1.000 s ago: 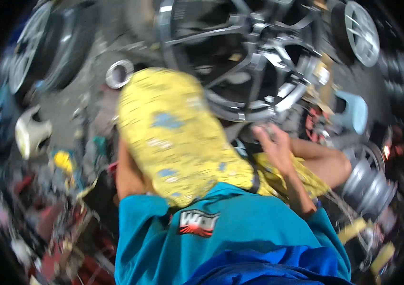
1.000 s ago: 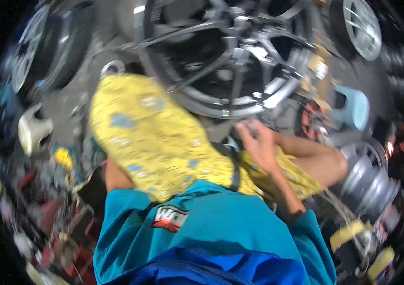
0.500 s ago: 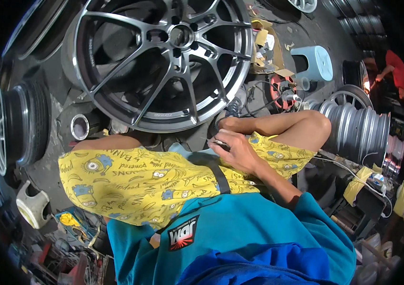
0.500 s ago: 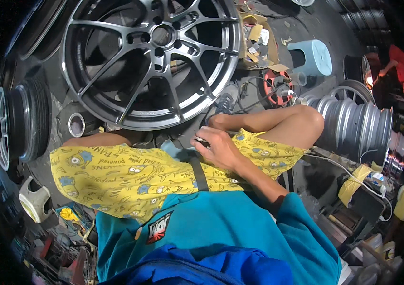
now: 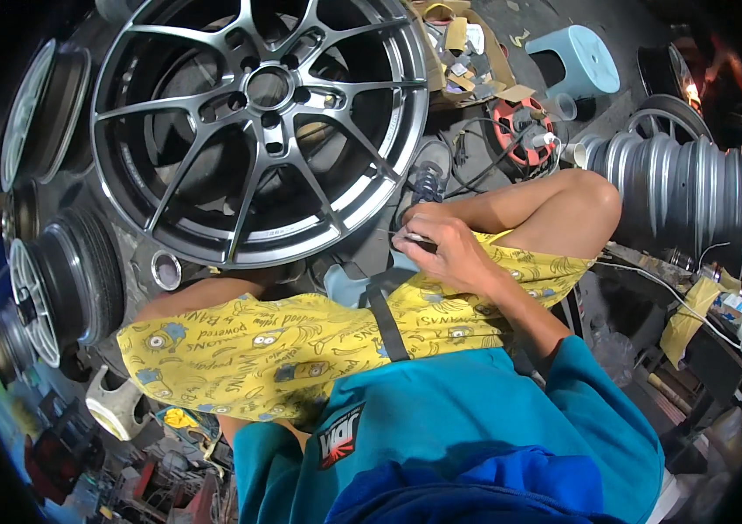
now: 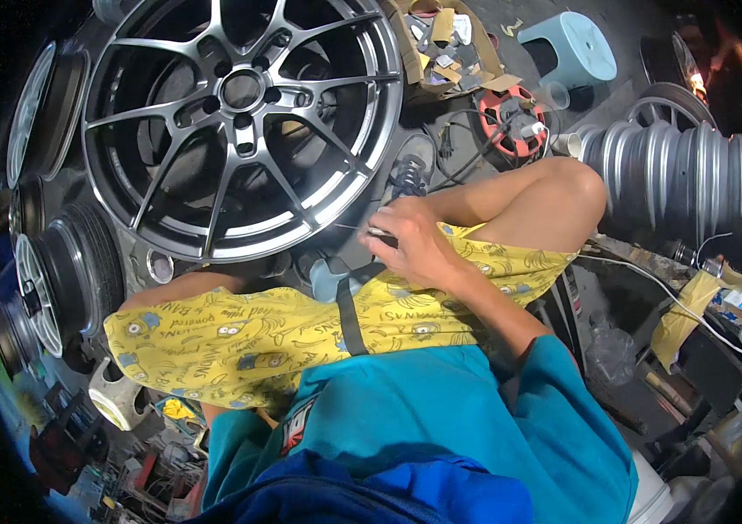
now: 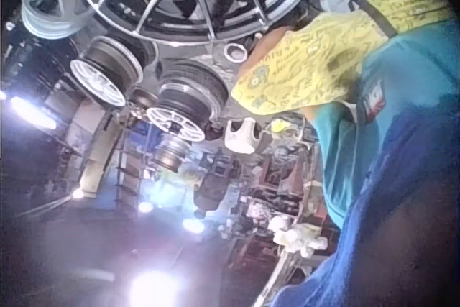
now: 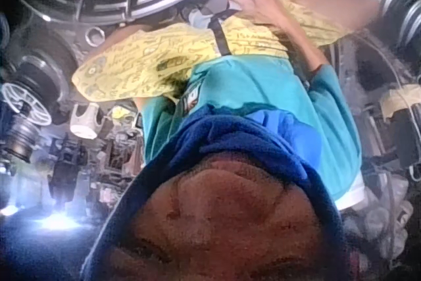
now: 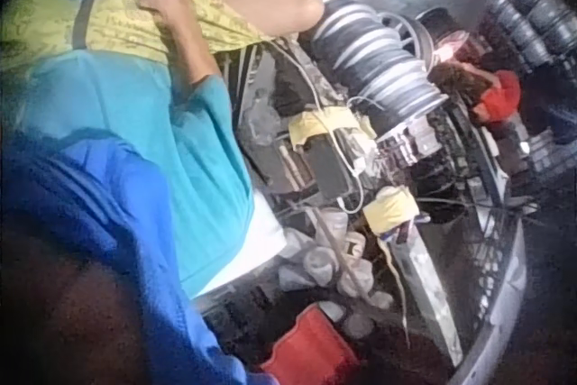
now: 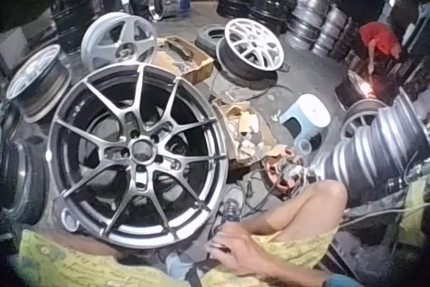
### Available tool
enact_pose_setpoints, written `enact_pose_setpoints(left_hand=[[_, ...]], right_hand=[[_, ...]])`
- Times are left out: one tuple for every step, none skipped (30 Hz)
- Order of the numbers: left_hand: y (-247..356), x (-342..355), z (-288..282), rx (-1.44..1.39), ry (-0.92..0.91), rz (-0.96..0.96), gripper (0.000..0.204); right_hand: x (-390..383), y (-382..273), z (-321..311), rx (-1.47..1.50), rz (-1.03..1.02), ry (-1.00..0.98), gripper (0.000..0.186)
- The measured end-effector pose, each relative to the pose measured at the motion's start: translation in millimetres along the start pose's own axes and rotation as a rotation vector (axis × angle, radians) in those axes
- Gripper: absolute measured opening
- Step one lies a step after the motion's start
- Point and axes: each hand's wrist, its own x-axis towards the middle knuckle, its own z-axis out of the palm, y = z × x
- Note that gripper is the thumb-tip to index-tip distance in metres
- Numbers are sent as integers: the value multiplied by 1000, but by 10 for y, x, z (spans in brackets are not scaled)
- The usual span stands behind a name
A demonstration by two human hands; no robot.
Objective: The person applies a red compound to a scratch on the rim of a car wheel and then sands the area with a piece of sandpaper.
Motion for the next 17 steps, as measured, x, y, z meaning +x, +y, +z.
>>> enact_pose_setpoints(left_hand=[[169, 1, 31, -44, -7, 36, 32], [314, 55, -210, -71, 35, 63, 32], [493, 132, -435, -104, 76, 97, 32], [724, 188, -589, -158, 113, 148, 33], [977, 260, -813, -205, 158, 205, 33], [1266, 291, -964, -266, 184, 260, 34], [1630, 322, -1181, -329, 215, 335, 34], [1990, 284, -1364, -380, 224, 371, 34], [2319, 217, -1602, -422, 238, 400, 35], [2609, 55, -1773, -447, 231, 409, 39], [2924, -113, -1981, -467, 229, 422, 44], [3169, -300, -2084, -545, 198, 349, 42], [3275, -327, -2076, -589, 191, 399, 41], [3464, -489, -2083, -582, 216, 450, 41], [3634, -694, -2145, -567, 258, 502, 42], [3673, -781, -2139, -592, 241, 492, 41], [3654, -797, -2132, -659, 201, 551, 37]], right_hand=[[-47, 73, -105, -13, 5, 15, 17], [0, 54, -161, 36, 36, 36, 15], [56, 15, -242, 68, 78, 50, 15], [106, -41, -372, 91, 128, 64, 15], [169, -80, -460, 124, 170, 75, 15], [199, -87, -573, 129, 172, 114, 15], [232, -81, -651, 155, 192, 159, 15], [250, -67, -742, 177, 210, 203, 16], [289, -50, -793, 210, 221, 241, 16], [299, -21, -872, 227, 210, 282, 17], [305, 13, -963, 250, 198, 326, 17], [301, 45, -1045, 261, 192, 374, 17], [277, 41, -1187, 254, 174, 448, 17], [262, 32, -1298, 254, 155, 522, 17], [269, -8, -1399, 269, 125, 591, 17], [216, -173, -1594, 351, 263, 618, 19], [210, -326, -1707, 608, 300, 699, 25]])
